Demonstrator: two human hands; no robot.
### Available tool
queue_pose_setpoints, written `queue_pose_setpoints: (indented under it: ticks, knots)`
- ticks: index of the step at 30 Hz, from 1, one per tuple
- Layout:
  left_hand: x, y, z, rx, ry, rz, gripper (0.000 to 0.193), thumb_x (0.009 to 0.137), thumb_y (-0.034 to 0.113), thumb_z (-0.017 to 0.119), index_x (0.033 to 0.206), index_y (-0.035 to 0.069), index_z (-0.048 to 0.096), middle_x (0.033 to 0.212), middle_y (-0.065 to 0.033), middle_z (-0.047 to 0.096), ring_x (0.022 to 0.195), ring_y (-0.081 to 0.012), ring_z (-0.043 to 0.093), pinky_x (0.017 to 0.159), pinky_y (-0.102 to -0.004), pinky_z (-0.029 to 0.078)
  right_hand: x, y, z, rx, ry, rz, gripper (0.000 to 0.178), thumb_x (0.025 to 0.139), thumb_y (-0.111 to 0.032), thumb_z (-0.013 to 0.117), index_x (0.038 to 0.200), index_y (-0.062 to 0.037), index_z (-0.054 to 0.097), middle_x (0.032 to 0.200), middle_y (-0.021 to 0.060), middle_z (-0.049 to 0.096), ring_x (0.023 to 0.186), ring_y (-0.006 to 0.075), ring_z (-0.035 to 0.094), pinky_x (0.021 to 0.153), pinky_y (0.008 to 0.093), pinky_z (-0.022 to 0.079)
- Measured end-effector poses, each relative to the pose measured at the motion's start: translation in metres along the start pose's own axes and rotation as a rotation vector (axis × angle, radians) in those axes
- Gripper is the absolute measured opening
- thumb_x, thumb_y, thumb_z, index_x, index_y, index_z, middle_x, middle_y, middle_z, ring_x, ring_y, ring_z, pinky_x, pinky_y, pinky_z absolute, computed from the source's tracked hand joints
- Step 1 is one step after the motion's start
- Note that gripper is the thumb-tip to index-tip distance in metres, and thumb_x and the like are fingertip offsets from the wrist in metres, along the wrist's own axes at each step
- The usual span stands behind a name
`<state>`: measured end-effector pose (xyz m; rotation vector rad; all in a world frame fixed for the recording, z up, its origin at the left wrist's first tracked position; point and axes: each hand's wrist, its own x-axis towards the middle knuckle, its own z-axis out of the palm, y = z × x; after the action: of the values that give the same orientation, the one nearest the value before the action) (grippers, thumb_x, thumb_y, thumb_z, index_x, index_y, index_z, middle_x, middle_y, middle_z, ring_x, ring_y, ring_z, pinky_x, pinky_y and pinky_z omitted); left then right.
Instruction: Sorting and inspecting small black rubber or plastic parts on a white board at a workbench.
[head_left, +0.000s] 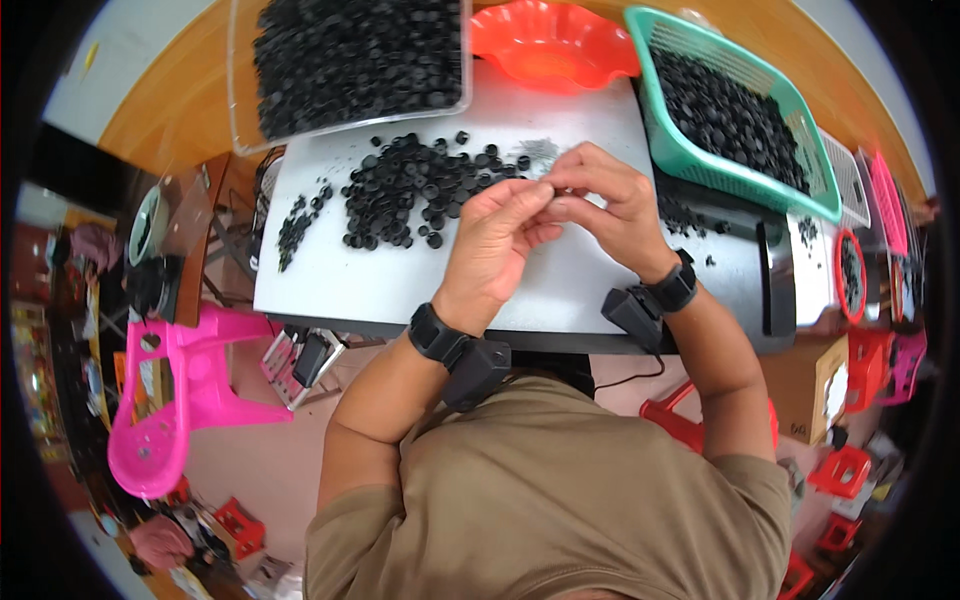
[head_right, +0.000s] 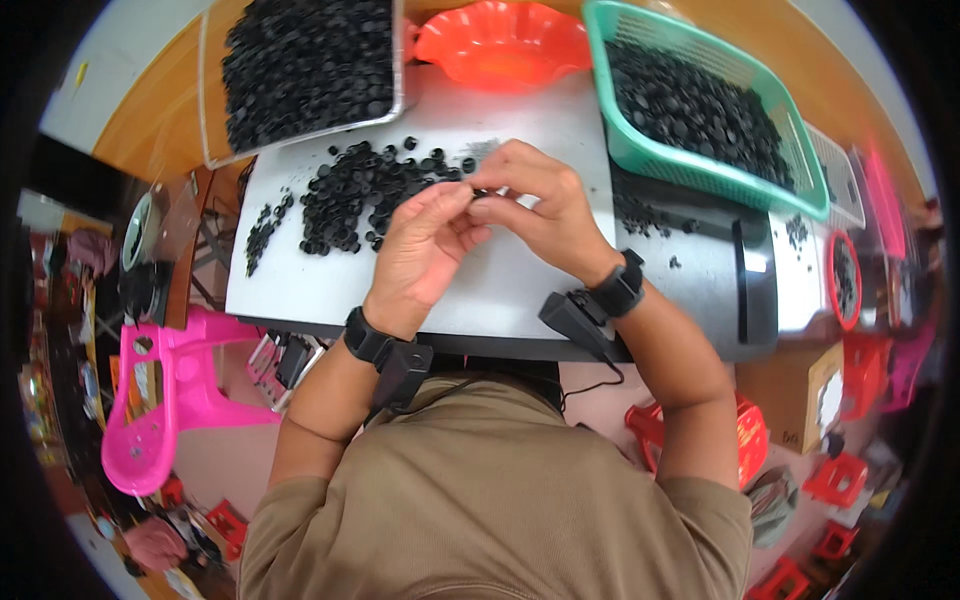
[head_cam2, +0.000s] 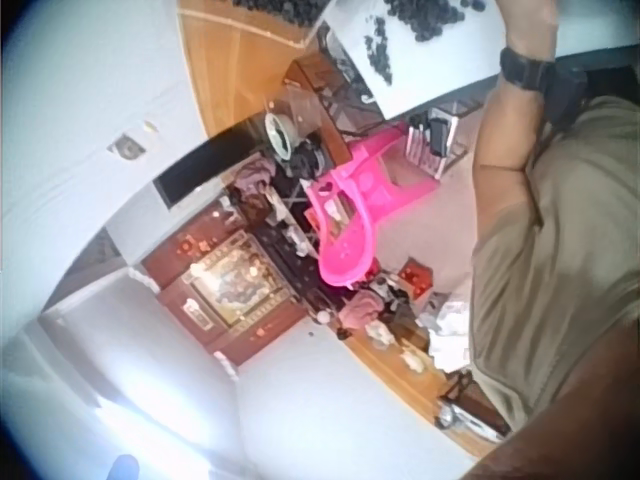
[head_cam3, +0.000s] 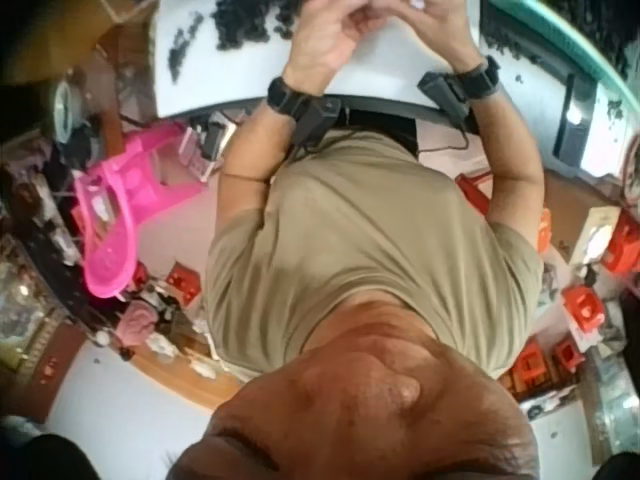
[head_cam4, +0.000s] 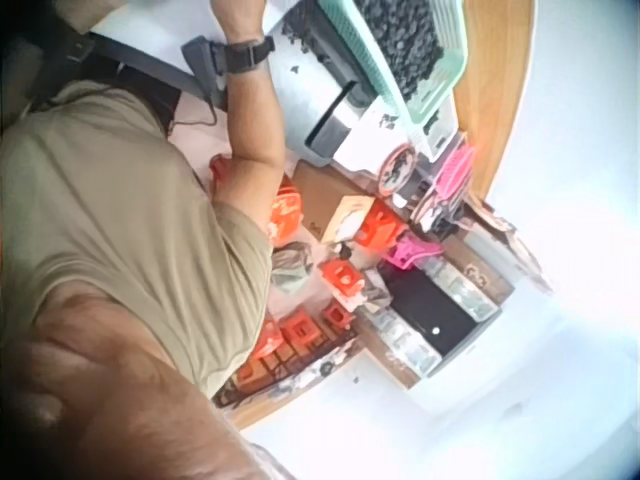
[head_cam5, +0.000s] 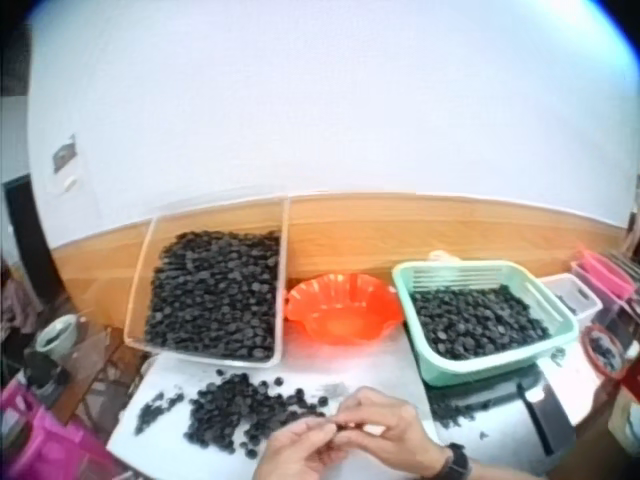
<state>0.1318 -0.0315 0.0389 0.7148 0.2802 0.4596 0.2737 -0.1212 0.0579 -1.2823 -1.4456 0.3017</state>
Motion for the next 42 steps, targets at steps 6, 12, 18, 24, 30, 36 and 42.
queue_pose_setpoints:
  ticks: [6,12,18,24,30,36,42]
  knots:
    - [-0.01,-0.003,0.001,-0.024,-0.006,-0.036,0.018,0.089,0.016,0.058,0.101,0.003,0.061,0.093,-0.0044,0.063,0.085,-0.0127,0.06,0.075,-0.0264,0.048,-0.004,-0.003,0.0,0.188,-0.119,0.064,0.016,0.079,0.001,0.062,0.094,0.0011,0.064,0.093,0.0085,0.058,0.085,0.0147,0.057,0.069,0.0245,0.049]
    - [-0.024,-0.003,0.0,-0.063,0.02,-0.015,0.02,0.09,0.016,0.057,0.103,0.002,0.061,0.095,-0.0078,0.065,0.081,-0.0124,0.061,0.07,-0.0234,0.048,-0.004,0.001,0.012,0.218,-0.093,0.048,0.012,0.082,0.0,0.06,0.094,0.0017,0.061,0.097,0.0084,0.056,0.087,0.0143,0.056,0.073,0.026,0.049]
    - [-0.048,0.015,-0.028,0.774,0.234,0.404,0.014,0.082,0.004,0.063,0.096,0.001,0.064,0.083,-0.0049,0.063,0.067,-0.0061,0.055,0.058,-0.0177,0.045,-0.004,-0.002,0.006,0.576,0.042,0.37,0.01,0.084,0.001,0.058,0.093,0.0034,0.055,0.082,0.014,0.063,0.07,0.018,0.063,0.062,0.029,0.054]
    - [-0.056,0.043,-0.045,1.783,0.447,0.638,0.02,0.066,0.007,0.073,0.082,0.001,0.062,0.079,-0.0091,0.054,0.07,-0.0239,0.055,0.064,-0.0331,0.046,-0.007,0.006,0.007,0.642,0.025,0.416,0.013,0.08,0.002,0.063,0.091,0.0027,0.056,0.076,0.0098,0.062,0.063,0.0153,0.061,0.056,0.0268,0.053]
    - [-0.051,0.037,-0.037,1.905,0.458,0.647,0.022,0.065,0.007,0.073,0.081,0.002,0.059,0.08,-0.0091,0.054,0.076,-0.0257,0.057,0.067,-0.0343,0.045,-0.01,0.003,0.011,0.685,0.025,0.433,0.012,0.079,0.003,0.064,0.089,0.0021,0.058,0.074,0.0079,0.061,0.063,0.0137,0.06,0.054,0.0256,0.052]
    - [-0.037,0.028,-0.001,1.221,0.24,0.454,0.019,0.073,-0.004,0.066,0.086,0.001,0.053,0.076,-0.005,0.064,0.069,-0.0077,0.062,0.06,-0.0214,0.049,-0.013,-0.014,0.018,0.687,-0.095,0.415,0.01,0.082,0.002,0.061,0.092,0.0002,0.059,0.086,0.0098,0.065,0.074,0.0128,0.063,0.057,0.0243,0.052]
    - [-0.018,0.011,0.002,1.007,0.116,0.591,0.02,0.076,-0.008,0.061,0.094,-0.003,0.055,0.083,-0.0108,0.064,0.073,-0.0143,0.065,0.065,-0.0244,0.052,-0.009,-0.007,0.011,0.621,-0.002,0.366,0.011,0.082,0.0,0.063,0.092,0.0004,0.059,0.089,0.0104,0.066,0.077,0.0149,0.064,0.06,0.0243,0.052]
